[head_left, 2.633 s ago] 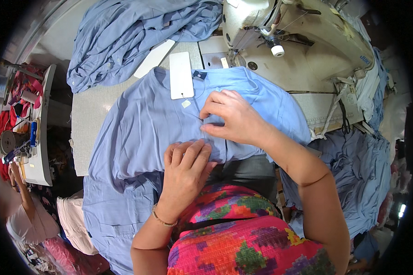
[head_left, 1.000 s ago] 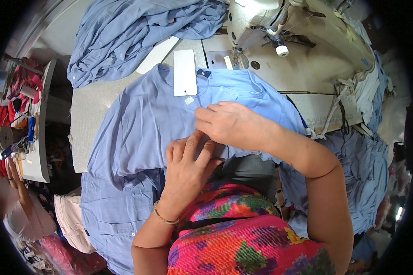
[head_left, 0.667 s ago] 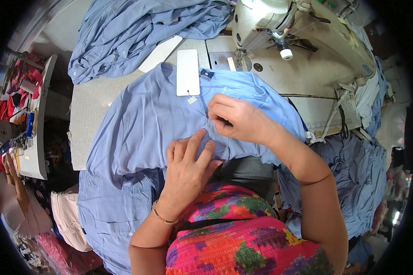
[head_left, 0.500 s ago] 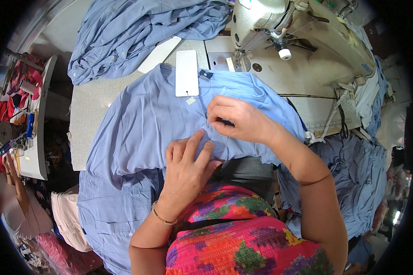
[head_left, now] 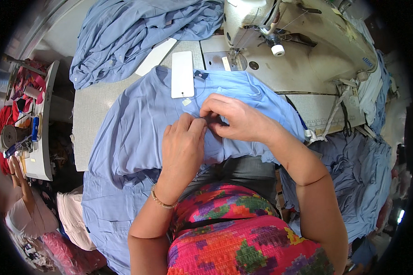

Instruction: The person picks up a light blue shirt, checks the tags and collar area, uses thread snips to remove excess threads, and sets the garment back onto the table.

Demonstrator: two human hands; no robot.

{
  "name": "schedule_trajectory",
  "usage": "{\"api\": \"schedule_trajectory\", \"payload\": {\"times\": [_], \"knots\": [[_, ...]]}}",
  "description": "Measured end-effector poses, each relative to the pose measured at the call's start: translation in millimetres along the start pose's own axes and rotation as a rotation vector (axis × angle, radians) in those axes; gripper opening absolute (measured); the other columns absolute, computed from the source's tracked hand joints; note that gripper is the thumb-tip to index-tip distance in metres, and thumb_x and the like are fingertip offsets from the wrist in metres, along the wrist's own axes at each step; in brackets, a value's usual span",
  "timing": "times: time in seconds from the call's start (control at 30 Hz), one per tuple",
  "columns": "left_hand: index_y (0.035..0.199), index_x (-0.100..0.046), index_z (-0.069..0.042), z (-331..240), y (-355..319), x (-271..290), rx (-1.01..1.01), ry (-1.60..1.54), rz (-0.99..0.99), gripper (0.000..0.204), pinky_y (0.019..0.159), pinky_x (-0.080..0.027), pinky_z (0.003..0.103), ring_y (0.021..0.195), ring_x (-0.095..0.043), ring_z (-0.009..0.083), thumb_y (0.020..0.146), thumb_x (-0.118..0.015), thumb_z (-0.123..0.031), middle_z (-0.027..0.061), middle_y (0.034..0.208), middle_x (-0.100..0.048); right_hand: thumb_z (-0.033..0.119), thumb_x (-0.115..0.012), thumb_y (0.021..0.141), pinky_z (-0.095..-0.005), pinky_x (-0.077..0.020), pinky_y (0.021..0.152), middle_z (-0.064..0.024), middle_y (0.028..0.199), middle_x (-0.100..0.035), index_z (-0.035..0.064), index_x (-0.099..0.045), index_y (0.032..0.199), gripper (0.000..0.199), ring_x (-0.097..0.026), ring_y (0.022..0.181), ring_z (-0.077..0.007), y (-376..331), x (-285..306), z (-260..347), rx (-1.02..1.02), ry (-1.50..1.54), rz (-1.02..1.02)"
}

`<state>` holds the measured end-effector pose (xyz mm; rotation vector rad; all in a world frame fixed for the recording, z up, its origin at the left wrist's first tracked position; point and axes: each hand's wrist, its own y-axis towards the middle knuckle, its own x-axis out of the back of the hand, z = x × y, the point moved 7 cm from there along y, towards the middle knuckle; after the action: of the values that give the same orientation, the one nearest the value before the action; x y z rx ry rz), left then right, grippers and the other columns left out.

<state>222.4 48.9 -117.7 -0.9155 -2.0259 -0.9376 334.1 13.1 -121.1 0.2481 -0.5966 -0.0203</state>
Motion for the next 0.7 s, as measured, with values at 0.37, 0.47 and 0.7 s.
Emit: {"api": "schedule_trajectory", "payload": {"times": [0.37,0.47,0.7], "knots": [[0.093,-0.05,-0.001,8.7,-10.5,0.9,0.01,-0.042,-0.115,0.008,0.07,-0.04,0.044,0.079,-0.051,0.0358,0.086,-0.055,0.001,0.016,0.087,-0.05,-0.003,-0.06,0.072,-0.0384,-0.0476,0.077,-0.013,0.093,-0.056,-0.0001,-0.056,0.096,0.024,-0.057,0.088,-0.0319,-2.6,0.0,0.9,0.05,-0.038,-0.032],[0.091,-0.051,-0.001,11.4,-11.3,3.4,0.03,-0.074,-0.111,0.007,0.069,-0.041,0.043,0.079,-0.052,0.0356,0.086,-0.056,0.001,0.0155,0.087,-0.051,-0.003,-0.06,0.072,-0.0387,-0.0475,0.078,-0.0132,0.093,-0.056,-0.0003,-0.056,0.096,0.024,-0.057,0.088,-0.0322,-2.2,-0.6,0.1,0.053,-0.04,-0.026],[0.089,-0.054,0.0,1.9,3.2,3.4,-0.031,-0.108,-0.057,0.007,0.069,-0.042,0.042,0.077,-0.053,0.0336,0.084,-0.059,-0.001,0.0143,0.087,-0.053,-0.003,-0.059,0.072,-0.0394,-0.0473,0.078,-0.0143,0.093,-0.056,-0.0004,-0.056,0.096,0.025,-0.057,0.089,-0.0332,-1.9,0.4,0.6,0.063,-0.035,-0.022]]}}
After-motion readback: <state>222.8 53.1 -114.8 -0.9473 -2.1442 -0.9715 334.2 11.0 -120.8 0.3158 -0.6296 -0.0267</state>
